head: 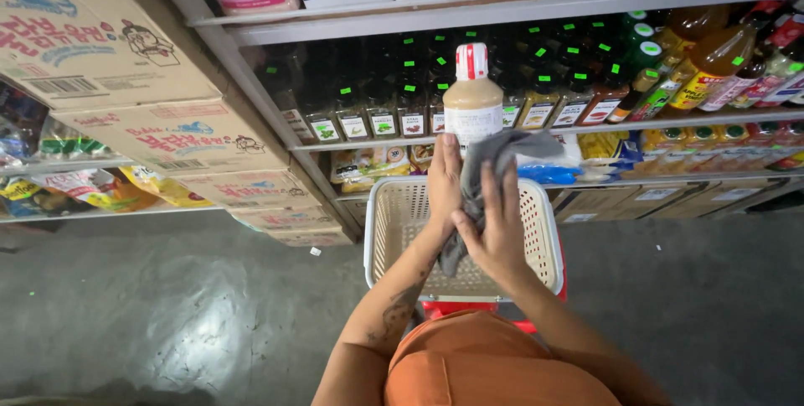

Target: The recorder wipes down various bottles and food packages from grocery shelves using a cloth and places them into a shopping basket.

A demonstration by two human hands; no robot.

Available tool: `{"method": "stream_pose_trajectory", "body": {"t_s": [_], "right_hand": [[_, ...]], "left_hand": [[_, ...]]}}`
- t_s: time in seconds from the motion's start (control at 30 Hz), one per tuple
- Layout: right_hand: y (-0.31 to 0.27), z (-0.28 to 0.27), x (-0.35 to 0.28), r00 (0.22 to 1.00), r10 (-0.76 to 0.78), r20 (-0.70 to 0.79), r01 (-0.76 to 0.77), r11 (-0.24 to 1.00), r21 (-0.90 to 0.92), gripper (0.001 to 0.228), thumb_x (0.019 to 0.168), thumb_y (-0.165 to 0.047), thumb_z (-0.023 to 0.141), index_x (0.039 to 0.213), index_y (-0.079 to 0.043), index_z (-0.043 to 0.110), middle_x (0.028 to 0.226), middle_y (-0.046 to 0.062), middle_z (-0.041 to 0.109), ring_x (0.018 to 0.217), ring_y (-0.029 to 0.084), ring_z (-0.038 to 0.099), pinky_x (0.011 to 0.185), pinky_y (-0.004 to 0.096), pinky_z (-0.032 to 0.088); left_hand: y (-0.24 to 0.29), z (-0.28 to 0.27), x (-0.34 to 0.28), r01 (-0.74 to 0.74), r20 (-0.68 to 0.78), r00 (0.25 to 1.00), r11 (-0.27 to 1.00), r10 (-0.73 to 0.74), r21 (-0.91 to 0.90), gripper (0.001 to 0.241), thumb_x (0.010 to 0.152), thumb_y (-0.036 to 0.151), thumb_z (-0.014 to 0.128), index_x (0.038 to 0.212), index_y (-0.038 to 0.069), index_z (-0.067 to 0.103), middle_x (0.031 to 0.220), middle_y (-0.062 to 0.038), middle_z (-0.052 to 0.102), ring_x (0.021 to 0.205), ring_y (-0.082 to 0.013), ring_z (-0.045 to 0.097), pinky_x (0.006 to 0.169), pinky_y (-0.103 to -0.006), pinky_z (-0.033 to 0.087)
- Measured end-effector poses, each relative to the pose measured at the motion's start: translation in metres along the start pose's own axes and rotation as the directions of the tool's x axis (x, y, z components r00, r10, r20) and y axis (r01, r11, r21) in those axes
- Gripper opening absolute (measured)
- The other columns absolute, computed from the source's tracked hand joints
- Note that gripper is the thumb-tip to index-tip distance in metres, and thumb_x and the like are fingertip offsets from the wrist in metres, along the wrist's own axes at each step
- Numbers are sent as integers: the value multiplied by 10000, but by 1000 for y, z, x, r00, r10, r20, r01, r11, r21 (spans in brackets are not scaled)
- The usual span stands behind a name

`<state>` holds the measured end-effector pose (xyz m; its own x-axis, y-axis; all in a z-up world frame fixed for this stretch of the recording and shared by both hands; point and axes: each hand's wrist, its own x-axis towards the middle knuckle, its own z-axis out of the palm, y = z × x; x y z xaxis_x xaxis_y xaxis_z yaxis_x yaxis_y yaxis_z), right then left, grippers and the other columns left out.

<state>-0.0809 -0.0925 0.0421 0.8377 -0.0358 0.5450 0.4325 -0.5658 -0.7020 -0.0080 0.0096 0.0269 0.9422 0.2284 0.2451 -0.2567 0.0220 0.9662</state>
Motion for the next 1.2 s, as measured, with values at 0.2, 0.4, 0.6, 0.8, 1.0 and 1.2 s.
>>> {"method": "stream_pose_trajectory", "body": {"t_s": [0.2,0.4,0.6,0.8,1.0,1.2], "right_hand": [[75,8,33,997,82,-7,-76,949,305,695,1100,-468,509,1618,-40,328,1556,296,479,1438,415,479,1153,446,452],[123,24,-18,746,260,613,-601,-134,788,557,1100,-428,463,1522,-65,473,1492,145,572,1350,302,544,1142,439,445],[140,16,-26,814,110,571,-449,-504,738,493,1090,-331,509,1523,-98,478,1497,152,574,1345,305,555,1108,497,442],[52,-18,3,926,203,317,-348,143,926,527,1047,-172,644,1522,-102,428,1477,91,522,1367,244,527,1195,446,415],[10,-22,41,993,-118,-9,118,986,121,653,1052,-318,592,1515,83,367,1427,200,543,1304,308,556,1058,368,446],[124,8,25,943,265,199,-327,641,694,444,1208,-358,515,1324,67,569,1106,48,612,1021,139,553,886,285,470]], "left_hand": [[24,2,-12,156,47,986,981,-162,116,568,1079,513,319,1291,70,604,1023,-187,714,885,-266,667,837,-385,521],[31,-3,-5,33,61,998,994,-27,-105,604,1108,472,325,1308,-24,606,1211,-177,715,1128,-252,647,1012,-346,479],[36,-4,3,-128,133,980,978,151,-165,595,1150,425,269,1443,-42,492,1439,-189,585,1351,-269,535,1146,-364,389],[54,8,-1,-263,175,945,961,275,-90,765,1024,360,685,1535,-42,281,1446,-217,497,1362,-308,495,1137,-404,408],[16,4,0,14,177,984,977,24,-212,744,866,384,800,1398,-21,474,1278,-169,673,1144,-241,685,977,-351,585],[13,-10,13,92,247,969,903,17,-419,676,942,399,737,1412,-28,505,1298,-166,664,1160,-223,645,1002,-360,537]]}}
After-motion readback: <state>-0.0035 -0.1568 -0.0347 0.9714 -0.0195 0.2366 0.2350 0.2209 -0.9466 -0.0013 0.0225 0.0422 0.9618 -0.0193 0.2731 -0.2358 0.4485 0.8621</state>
